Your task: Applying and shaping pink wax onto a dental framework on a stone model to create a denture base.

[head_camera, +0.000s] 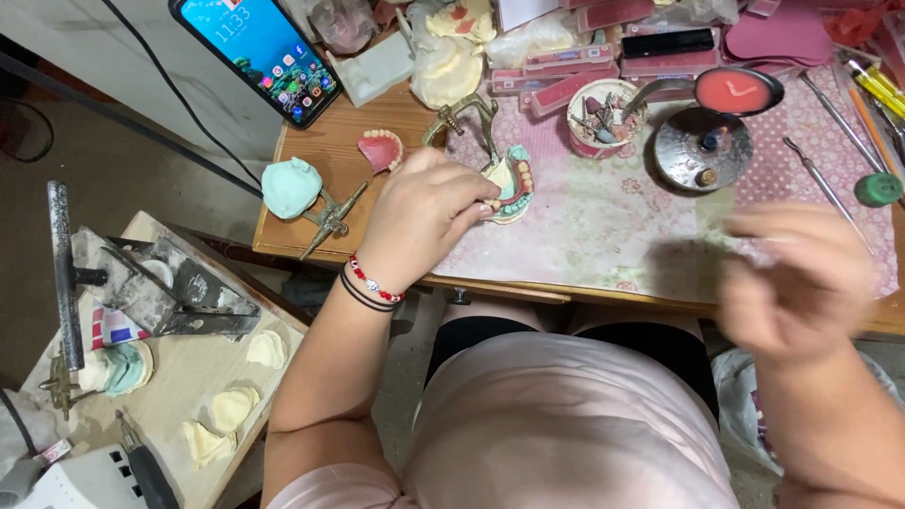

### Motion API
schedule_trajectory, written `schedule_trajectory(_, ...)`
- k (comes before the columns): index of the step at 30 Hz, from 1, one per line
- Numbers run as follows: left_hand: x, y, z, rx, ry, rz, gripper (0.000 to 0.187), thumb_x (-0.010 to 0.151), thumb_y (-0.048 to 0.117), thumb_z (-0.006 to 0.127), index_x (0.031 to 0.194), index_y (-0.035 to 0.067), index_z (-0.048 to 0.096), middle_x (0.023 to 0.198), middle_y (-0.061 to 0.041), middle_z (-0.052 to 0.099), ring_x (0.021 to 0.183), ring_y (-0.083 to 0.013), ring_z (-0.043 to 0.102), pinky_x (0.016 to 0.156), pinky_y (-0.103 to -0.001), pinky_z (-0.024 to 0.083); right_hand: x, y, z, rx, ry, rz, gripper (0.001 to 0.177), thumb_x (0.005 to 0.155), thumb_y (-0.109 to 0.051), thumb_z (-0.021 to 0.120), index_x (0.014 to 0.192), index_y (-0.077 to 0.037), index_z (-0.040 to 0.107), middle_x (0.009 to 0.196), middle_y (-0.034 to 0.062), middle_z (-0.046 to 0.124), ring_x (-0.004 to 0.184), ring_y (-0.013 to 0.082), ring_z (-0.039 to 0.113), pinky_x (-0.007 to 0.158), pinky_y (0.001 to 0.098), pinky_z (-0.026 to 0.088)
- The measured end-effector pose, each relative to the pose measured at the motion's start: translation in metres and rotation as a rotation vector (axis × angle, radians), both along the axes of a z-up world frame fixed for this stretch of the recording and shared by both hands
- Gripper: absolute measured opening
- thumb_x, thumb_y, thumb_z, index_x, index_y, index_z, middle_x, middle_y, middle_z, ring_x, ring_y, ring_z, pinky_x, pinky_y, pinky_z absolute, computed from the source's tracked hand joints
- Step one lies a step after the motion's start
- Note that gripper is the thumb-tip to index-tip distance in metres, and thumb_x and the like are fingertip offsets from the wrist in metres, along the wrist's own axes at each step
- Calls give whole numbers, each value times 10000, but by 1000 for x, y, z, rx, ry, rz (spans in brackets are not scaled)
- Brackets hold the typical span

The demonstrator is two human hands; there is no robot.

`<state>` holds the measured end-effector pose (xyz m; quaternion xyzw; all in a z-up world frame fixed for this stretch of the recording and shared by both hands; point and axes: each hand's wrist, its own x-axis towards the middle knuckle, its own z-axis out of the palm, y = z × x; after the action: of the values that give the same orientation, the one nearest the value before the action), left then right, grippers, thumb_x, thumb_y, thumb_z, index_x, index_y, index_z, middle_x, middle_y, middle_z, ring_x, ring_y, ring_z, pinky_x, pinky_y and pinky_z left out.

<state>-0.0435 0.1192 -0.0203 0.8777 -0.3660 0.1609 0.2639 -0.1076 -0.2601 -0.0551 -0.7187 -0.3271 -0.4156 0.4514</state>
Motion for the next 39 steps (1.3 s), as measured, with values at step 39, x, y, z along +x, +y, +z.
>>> schedule_trajectory(39, 8, -11, 9, 165, -92, -93, 193, 1008, 144, 619, 1144, 172, 754, 908, 48, 563, 648, -196, 651, 618, -298, 537, 86, 112, 28, -691, 376, 101, 265, 852, -5, 663, 1049, -144, 776, 1027, 38, 776, 924, 309, 750, 785, 440, 605)
